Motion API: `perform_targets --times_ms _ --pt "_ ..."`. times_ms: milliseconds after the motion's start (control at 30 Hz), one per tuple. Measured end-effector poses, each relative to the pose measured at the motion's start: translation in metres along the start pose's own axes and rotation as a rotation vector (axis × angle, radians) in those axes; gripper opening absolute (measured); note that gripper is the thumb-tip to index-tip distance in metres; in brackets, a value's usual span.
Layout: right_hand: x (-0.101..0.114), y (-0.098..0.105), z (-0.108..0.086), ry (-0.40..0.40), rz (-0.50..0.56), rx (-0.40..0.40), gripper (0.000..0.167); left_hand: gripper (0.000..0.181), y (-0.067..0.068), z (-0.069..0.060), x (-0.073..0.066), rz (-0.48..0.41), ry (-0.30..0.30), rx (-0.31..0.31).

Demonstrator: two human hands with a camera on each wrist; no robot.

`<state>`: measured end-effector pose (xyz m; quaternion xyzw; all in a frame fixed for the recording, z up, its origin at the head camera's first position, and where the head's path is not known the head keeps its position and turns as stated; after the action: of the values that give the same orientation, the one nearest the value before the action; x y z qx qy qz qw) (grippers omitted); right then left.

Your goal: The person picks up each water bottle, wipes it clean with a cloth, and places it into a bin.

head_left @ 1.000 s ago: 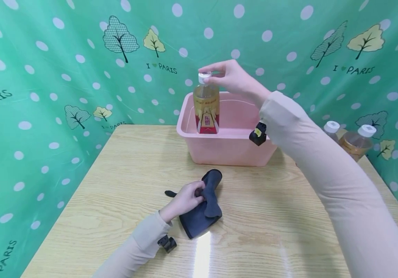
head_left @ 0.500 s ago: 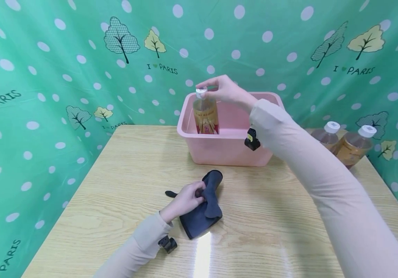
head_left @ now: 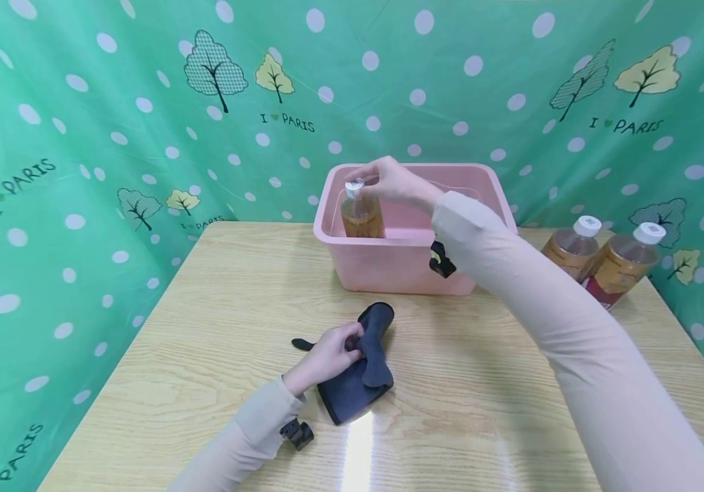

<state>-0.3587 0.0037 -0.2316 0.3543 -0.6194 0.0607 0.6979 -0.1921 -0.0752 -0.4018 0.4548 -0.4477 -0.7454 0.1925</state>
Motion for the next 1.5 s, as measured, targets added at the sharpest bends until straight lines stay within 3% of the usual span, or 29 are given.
perform_targets --times_ms 800,1500 --pt "-0.021 -0.022 0.005 -0.014 -0.164 0.127 0.038 0.017 -0.003 -0.001 0.0 -0.009 0.005 0.022" --pt "-0.038 -0.016 0.004 -0.054 -0.108 0.073 0.037 0.017 -0.007 0.0 0.002 -0.009 0.018 0.034"
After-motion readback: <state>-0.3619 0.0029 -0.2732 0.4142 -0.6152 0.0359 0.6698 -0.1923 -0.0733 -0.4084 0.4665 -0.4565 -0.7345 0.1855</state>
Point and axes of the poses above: each hand's wrist, its own z-axis towards the middle knuckle, its own y-axis out of the back of the hand, x = y × z, the point moved 8 cm from there along z, towards the middle knuckle, and after that the axes turned 13 degrees about z, right-handed, at the moved point
